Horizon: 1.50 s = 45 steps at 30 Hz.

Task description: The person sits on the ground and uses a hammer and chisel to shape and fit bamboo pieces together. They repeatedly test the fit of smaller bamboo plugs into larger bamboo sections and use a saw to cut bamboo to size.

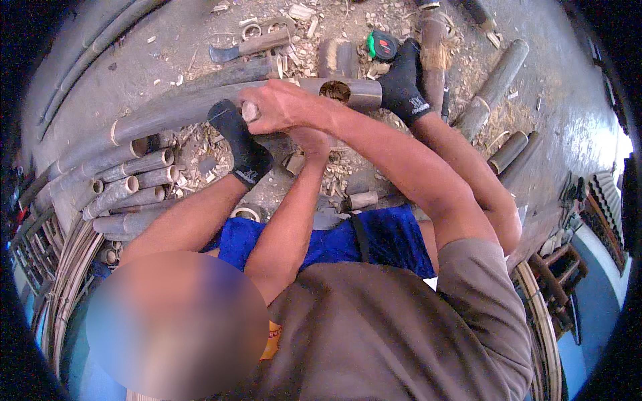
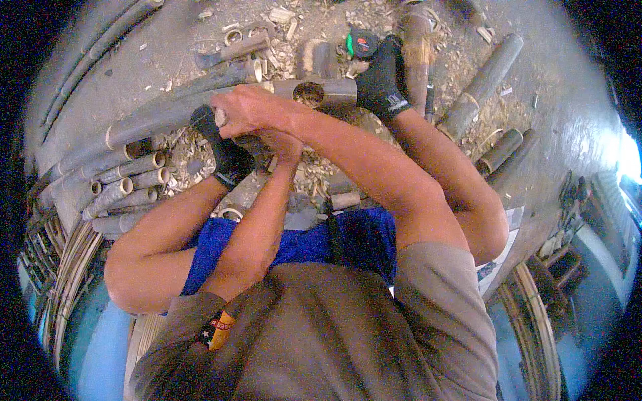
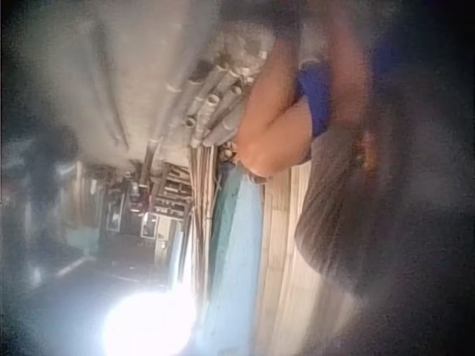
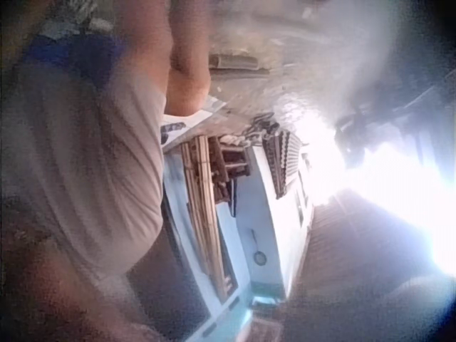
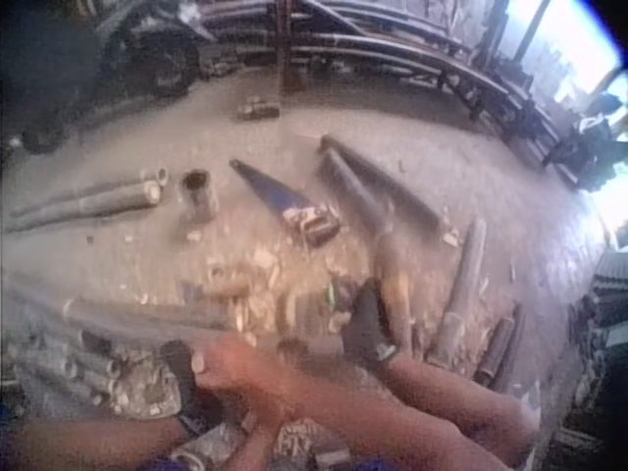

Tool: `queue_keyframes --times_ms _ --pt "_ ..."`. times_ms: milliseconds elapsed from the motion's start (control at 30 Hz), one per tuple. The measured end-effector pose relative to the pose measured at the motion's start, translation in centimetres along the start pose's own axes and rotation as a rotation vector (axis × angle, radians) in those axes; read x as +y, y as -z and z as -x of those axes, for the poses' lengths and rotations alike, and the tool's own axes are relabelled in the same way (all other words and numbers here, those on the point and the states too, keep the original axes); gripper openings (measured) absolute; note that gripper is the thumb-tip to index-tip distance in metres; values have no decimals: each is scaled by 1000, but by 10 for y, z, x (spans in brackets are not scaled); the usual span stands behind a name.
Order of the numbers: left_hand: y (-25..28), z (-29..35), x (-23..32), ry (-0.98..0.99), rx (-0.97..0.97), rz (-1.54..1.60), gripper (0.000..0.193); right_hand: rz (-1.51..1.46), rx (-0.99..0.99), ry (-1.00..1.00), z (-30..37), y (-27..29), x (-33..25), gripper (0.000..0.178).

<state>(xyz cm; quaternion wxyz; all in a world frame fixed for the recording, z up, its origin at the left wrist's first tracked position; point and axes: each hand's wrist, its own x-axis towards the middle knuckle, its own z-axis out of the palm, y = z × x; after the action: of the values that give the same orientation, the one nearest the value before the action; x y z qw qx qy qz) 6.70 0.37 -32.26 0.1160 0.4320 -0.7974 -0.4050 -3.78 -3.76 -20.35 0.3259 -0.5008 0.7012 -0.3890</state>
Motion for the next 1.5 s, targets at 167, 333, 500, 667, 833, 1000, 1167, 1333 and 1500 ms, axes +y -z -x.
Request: queue_keyframes --times_ms 167,333,500,667,833,1000,1167,1333,1500 --pt "30 -65 98 99 -277 741 56 -256 408 -217 -14 84 37 48" --pt "21 -108 120 317 -419 923 84 -293 568 -423 -14 128 20 40" --pt "-2 -117 114 280 -411 908 70 -14 676 -327 -22 94 79 50" --pt "2 -116 136 335 -600 574 63 -315 471 -710 -10 105 125 47" --pt "-43 -117 114 -329 -615 352 71 -620 1016 -602 50 102 123 41" --pt "-50 -101 119 -391 -952 437 72 -581 1375 -647 93 87 114 43" --pt "-71 -99 98 -646 -1176 -7 61 -683 1644 -588 131 36 130 42" --pt "-27 -116 119 -517 -1134 150 63 -801 1610 -460 85 56 107 38" --pt "-3 -161 87 -347 -766 234 71 -1193 1042 -382 13 75 121 29"
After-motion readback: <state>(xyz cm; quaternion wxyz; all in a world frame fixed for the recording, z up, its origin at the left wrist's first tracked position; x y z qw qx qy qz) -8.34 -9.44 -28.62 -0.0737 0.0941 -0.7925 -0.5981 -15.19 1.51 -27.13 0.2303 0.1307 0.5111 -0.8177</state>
